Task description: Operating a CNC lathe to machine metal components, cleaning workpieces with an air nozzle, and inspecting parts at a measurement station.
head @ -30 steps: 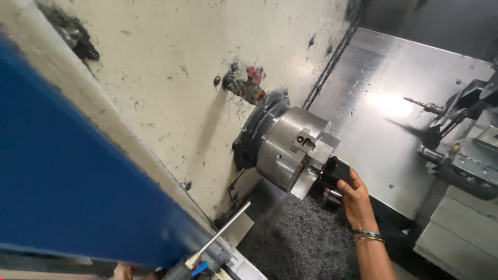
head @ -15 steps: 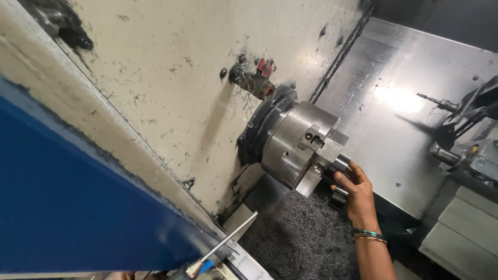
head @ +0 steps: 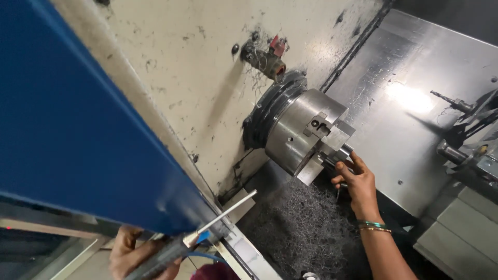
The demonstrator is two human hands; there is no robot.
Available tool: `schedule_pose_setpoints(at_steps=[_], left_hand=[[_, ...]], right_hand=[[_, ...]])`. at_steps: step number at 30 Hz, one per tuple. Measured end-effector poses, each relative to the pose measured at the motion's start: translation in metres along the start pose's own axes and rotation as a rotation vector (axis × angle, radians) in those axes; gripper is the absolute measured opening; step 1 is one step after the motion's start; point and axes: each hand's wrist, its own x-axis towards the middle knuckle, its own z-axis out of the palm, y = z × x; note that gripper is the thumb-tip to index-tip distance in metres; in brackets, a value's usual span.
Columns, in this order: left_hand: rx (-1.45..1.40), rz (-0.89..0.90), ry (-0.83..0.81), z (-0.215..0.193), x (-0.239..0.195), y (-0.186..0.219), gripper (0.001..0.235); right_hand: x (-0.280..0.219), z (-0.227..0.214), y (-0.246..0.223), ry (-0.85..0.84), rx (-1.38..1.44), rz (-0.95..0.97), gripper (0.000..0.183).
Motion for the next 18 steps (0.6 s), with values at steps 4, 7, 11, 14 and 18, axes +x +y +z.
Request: schedule_pose_setpoints(at_steps=[4, 7, 11, 14, 18], left_hand=[[0.162, 0.275, -0.005, 0.009, 0.006, 0.029, 0.035], [0.009, 0.025, 0.028, 0.013, -0.001, 0.026, 0.040], [-0.296, -0.286, 0.113, 0.015, 0.002, 0.025, 0.047], [0.233, 0.137, 0.039, 0.014, 0.003, 0.037, 0.030], [0.205, 0.142, 0.042, 0.012, 0.003, 0.030, 0.033]], right_hand=[[0.001, -0.003, 0.002, -0.022, 0.024, -0.018, 0.082], [-0.010, 0.002, -0.016, 0.009, -0.050, 0.027, 0.080], [0.003, -0.005, -0.004, -0.034, 0.043, 0.003, 0.080], [0.000, -0.006, -0.004, -0.009, -0.006, 0.028, 0.079], [0.002, -0.006, -0.005, -0.021, -0.033, -0.014, 0.081]])
